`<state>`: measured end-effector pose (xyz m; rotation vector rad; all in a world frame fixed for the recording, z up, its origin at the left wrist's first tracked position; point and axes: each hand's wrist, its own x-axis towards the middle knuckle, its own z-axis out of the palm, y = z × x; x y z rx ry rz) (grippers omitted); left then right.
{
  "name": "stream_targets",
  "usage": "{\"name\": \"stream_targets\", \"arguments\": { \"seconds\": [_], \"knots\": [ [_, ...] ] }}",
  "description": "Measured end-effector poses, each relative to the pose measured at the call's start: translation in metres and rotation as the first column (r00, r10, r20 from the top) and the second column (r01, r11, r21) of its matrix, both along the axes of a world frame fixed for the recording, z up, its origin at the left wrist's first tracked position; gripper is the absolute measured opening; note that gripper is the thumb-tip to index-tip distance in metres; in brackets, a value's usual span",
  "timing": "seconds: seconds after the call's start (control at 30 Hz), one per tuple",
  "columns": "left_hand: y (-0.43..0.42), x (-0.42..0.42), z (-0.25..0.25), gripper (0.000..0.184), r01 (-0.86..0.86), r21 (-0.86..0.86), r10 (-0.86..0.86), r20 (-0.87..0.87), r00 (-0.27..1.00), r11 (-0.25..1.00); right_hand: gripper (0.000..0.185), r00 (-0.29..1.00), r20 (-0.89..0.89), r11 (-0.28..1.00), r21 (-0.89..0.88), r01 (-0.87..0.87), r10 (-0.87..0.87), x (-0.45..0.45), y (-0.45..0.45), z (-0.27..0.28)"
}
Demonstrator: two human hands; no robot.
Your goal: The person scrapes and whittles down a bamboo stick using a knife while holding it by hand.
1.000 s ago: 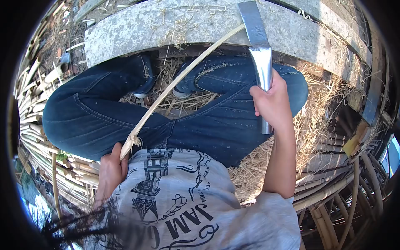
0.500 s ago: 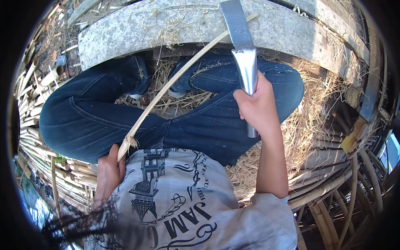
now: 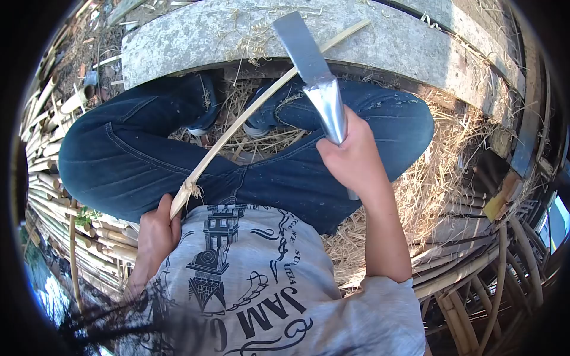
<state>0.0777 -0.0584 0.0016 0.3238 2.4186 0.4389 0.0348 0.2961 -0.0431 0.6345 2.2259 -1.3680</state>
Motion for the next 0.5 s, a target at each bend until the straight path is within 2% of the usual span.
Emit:
{"name": "stream_targets", "arguments": {
  "seconds": [0.03,0.1,0.17,0.23,0.3,0.43,0.5],
  "knots": [
    [0.001,0.0,0.0,0.021,0.003,0.006,-0.002,-0.004,1.0,1.0,0.034,0.991,-0.073,0.993,0.021,-0.112,0.113,0.009,-0.015,-0.001],
    [0.001,0.001,0.0,0.022,-0.02,0.001,0.02,0.001,1.0,1.0,0.041,0.991,0.054,0.992,-0.029,-0.125,0.126,0.013,-0.034,0.01],
    [0.0,0.003,-0.001,0.022,-0.018,0.001,0.018,-0.003,1.0,1.0,0.023,0.992,-0.023,0.991,0.048,-0.127,0.128,0.008,-0.028,0.004],
    [-0.001,0.003,-0.001,0.021,-0.02,0.002,0.02,-0.012,1.0,1.0,0.024,0.998,-0.054,0.986,0.168,-0.01,0.019,-0.001,-0.01,-0.001],
    [0.0,0.004,-0.001,0.022,-0.016,-0.005,0.015,-0.034,0.999,1.0,0.025,0.997,0.013,0.975,0.213,0.068,-0.073,-0.008,0.02,-0.009],
    [0.001,0.003,0.0,0.022,-0.012,-0.006,0.012,-0.023,1.0,1.0,0.025,0.999,-0.025,0.97,0.238,0.044,-0.039,-0.006,0.023,-0.011],
    [0.002,0.002,0.001,0.023,-0.002,-0.028,0.001,-0.019,1.0,1.0,0.025,0.993,-0.045,0.974,0.19,0.12,-0.113,0.001,0.012,-0.01]
  ]
}}
